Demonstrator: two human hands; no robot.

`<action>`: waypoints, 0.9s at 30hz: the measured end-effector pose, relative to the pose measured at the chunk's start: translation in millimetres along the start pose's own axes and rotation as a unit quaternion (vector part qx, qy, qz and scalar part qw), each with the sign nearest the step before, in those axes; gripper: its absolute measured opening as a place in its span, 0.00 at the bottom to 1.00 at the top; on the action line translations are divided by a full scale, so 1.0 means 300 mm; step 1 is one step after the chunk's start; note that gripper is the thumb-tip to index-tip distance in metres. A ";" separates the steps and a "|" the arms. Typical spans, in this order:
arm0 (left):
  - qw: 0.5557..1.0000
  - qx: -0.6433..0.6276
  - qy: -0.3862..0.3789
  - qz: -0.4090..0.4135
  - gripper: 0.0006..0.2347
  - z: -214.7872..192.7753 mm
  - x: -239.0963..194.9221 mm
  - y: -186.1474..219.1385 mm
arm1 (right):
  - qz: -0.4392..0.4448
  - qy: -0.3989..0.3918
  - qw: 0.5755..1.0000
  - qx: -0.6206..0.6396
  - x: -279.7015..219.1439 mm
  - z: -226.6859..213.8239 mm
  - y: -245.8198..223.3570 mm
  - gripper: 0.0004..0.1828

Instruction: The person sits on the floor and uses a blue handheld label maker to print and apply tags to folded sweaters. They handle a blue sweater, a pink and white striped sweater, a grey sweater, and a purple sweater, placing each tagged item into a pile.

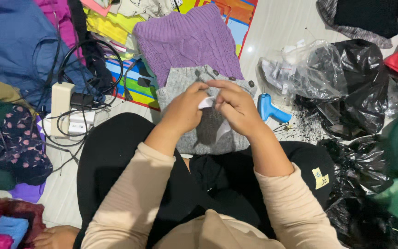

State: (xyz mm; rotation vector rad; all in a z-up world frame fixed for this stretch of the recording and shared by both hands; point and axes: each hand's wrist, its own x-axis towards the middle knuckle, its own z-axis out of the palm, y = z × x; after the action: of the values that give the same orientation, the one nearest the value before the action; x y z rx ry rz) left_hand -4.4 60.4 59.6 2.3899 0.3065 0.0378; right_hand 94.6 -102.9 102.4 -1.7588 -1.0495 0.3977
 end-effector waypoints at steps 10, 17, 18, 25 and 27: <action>0.997 0.050 0.053 0.022 0.16 0.034 0.114 -0.214 | 0.040 -0.190 0.951 -0.240 0.225 0.049 0.182 0.14; 0.998 0.059 0.007 -0.018 0.08 -0.062 -0.039 -0.130 | 0.034 -0.167 0.933 -0.317 -0.040 0.039 0.055 0.10; 0.997 0.070 -0.016 -0.029 0.08 -0.056 -0.058 -0.122 | 0.036 -0.170 0.927 -0.332 -0.073 0.058 0.062 0.10; 0.996 0.049 0.075 0.011 0.07 -0.037 -0.032 -0.023 | 0.101 -0.140 0.925 -0.337 -0.125 0.114 0.140 0.10; 0.996 0.064 0.066 0.013 0.08 -0.007 -0.003 -0.055 | 0.141 -0.112 0.935 -0.307 -0.120 0.119 0.146 0.11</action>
State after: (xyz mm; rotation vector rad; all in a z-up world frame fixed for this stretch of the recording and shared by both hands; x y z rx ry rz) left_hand -9.0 73.4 50.2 2.5248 0.3480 0.1934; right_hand 70.4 -115.5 41.3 -2.4875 -1.1637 0.4909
